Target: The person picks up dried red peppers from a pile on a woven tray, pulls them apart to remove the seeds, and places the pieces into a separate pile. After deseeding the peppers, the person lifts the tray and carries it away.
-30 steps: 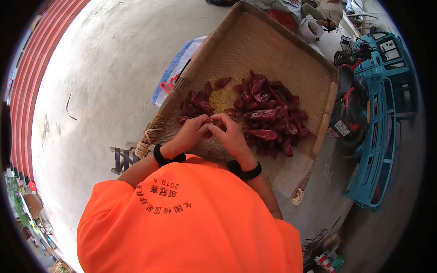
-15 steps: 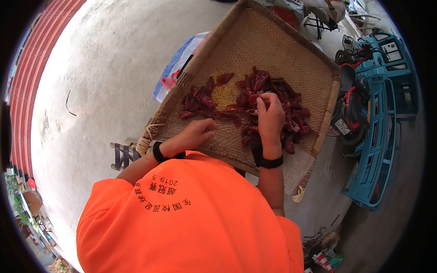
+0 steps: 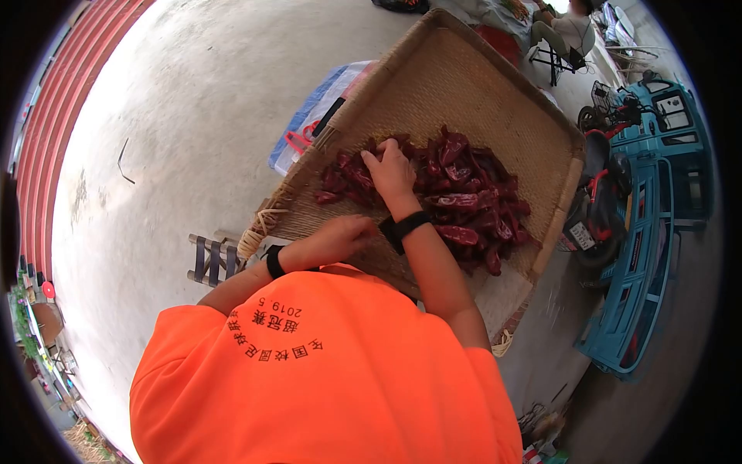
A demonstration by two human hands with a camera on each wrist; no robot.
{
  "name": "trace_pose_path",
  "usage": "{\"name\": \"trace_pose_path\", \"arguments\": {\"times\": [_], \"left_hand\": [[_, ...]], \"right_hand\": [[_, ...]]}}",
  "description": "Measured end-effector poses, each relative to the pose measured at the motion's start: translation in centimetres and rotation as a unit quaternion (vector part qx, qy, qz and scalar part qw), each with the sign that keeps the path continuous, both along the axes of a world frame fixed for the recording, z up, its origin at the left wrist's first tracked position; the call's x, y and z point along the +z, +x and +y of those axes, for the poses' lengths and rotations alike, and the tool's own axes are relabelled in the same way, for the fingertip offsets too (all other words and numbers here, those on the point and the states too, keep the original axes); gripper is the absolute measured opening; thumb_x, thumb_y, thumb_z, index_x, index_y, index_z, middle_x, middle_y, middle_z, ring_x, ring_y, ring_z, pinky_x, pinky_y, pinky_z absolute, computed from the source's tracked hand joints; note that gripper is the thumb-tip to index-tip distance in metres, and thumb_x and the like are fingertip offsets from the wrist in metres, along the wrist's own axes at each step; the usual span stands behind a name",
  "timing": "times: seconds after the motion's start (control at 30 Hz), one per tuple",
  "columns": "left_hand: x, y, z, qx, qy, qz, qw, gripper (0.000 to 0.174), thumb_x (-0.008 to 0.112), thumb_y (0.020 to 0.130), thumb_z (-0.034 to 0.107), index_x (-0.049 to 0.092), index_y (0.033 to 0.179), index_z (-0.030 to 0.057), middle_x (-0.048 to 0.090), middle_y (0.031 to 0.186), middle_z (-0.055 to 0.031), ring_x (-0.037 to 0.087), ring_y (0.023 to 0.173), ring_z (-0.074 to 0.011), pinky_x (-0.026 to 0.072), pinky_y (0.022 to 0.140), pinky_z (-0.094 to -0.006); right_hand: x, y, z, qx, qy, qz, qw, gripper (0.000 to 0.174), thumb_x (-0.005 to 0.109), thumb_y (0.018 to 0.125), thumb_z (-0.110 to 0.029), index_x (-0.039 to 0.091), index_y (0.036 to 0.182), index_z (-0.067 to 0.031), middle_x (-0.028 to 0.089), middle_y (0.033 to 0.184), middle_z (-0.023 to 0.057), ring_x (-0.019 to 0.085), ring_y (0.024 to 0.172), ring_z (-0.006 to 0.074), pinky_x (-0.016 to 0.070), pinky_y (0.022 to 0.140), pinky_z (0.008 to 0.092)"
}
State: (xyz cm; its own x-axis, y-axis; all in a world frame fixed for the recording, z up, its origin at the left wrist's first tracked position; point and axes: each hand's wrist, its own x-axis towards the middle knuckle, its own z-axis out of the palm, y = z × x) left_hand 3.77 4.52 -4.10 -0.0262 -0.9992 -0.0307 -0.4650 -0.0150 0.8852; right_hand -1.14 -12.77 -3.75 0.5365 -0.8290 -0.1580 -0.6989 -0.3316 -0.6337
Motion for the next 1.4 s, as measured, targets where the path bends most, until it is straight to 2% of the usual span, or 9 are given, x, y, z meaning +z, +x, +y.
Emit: {"name": "trace_pose_path", "arguments": {"times": [0.3,0.4,0.5,0.6,0.77,0.9,1.1,1.2,1.4], "left_hand": [[-0.9,0.1,0.3,0.011,-0.007,0.022,1.000,0.016,0.064,0.084,0.011,0.061,0.098,0.0035,0.063,0.092,-0.0160,0.063,0.090,-0.0351,0.0505,0.077,-0.0421],[-0.9,-0.1,0.1,0.010,-0.005,0.015,1.000,0.016,0.065,0.083,0.011,0.061,0.097,0.0033,0.064,0.092,-0.0159,0.063,0.089,-0.0348,0.0507,0.076,-0.0418],[-1.0,-0.2,-0.2,0.007,-0.007,0.007,1.000,0.016,0.065,0.083,0.011,0.062,0.096,0.0026,0.064,0.092,-0.0163,0.063,0.088,-0.0348,0.0509,0.075,-0.0421],[-0.9,-0.3,-0.4,0.003,-0.003,0.006,1.000,0.017,0.065,0.083,0.012,0.062,0.096,0.0018,0.065,0.092,-0.0170,0.064,0.087,-0.0351,0.0510,0.075,-0.0428],[0.4,-0.2,-0.5,0.005,0.018,-0.023,1.000,0.016,0.065,0.082,0.011,0.062,0.094,0.0008,0.066,0.094,-0.0180,0.065,0.086,-0.0355,0.0512,0.075,-0.0423],[1.1,-0.1,-0.4,0.140,0.046,0.057,0.987,0.024,0.063,0.090,0.015,0.056,0.107,0.0002,0.066,0.094,-0.0185,0.066,0.085,-0.0339,0.0516,0.073,-0.0400],[1.7,0.3,-1.0,0.195,-0.029,0.081,0.977,0.041,0.058,0.097,0.020,0.043,0.129,-0.0008,0.068,0.097,-0.0183,0.068,0.077,-0.0297,0.0523,0.067,-0.0372],[1.4,0.1,-0.9,0.150,0.008,0.081,0.985,0.037,0.058,0.097,0.018,0.047,0.127,-0.0005,0.068,0.094,-0.0183,0.068,0.075,-0.0299,0.0523,0.066,-0.0379],[2.0,-0.5,-1.2,0.074,0.098,-0.094,0.988,0.022,0.056,0.096,0.023,0.055,0.105,0.0037,0.068,0.078,-0.0144,0.066,0.071,-0.0369,0.0506,0.061,-0.0450]], "right_hand": [[3.7,-4.0,-1.4,-0.062,-0.043,-0.010,0.997,0.024,0.063,0.085,-0.023,0.062,0.106,-0.0114,0.069,0.098,0.0104,0.065,0.094,0.0313,0.0501,0.082,0.0433],[3.8,-5.8,-1.5,-0.041,-0.312,0.004,0.949,0.023,0.066,0.084,-0.020,0.062,0.106,-0.0125,0.065,0.104,0.0090,0.060,0.099,0.0308,0.0475,0.086,0.0434],[3.7,-5.2,0.3,-0.002,-0.322,-0.056,0.945,0.027,0.069,0.082,-0.017,0.062,0.107,-0.0126,0.062,0.108,0.0086,0.055,0.101,0.0308,0.0449,0.090,0.0441],[1.3,-4.1,2.7,0.144,-0.191,-0.074,0.968,0.038,0.073,0.079,-0.018,0.061,0.114,-0.0114,0.063,0.106,0.0095,0.056,0.102,0.0306,0.0441,0.092,0.0436],[-0.4,-2.8,3.1,0.126,-0.133,-0.051,0.982,0.047,0.075,0.077,-0.019,0.058,0.120,-0.0103,0.065,0.106,0.0114,0.059,0.097,0.0323,0.0487,0.086,0.0434],[1.4,-4.0,2.6,0.067,0.023,-0.127,0.989,0.045,0.070,0.081,-0.010,0.055,0.123,-0.0059,0.066,0.104,0.0098,0.064,0.090,0.0273,0.0527,0.079,0.0378],[4.0,-7.2,4.8,0.027,0.396,-0.322,0.860,0.038,0.057,0.090,0.001,0.054,0.127,-0.0032,0.063,0.106,0.0033,0.061,0.094,0.0120,0.0520,0.082,0.0268],[4.4,-8.2,5.4,0.037,0.445,-0.330,0.832,0.036,0.057,0.091,0.001,0.054,0.127,-0.0035,0.063,0.108,0.0035,0.061,0.092,0.0118,0.0516,0.084,0.0271],[3.6,-9.6,5.9,0.063,0.249,-0.254,0.932,0.020,0.059,0.093,-0.006,0.059,0.113,-0.0032,0.064,0.095,0.0011,0.061,0.087,0.0092,0.0503,0.077,0.0259]]}}
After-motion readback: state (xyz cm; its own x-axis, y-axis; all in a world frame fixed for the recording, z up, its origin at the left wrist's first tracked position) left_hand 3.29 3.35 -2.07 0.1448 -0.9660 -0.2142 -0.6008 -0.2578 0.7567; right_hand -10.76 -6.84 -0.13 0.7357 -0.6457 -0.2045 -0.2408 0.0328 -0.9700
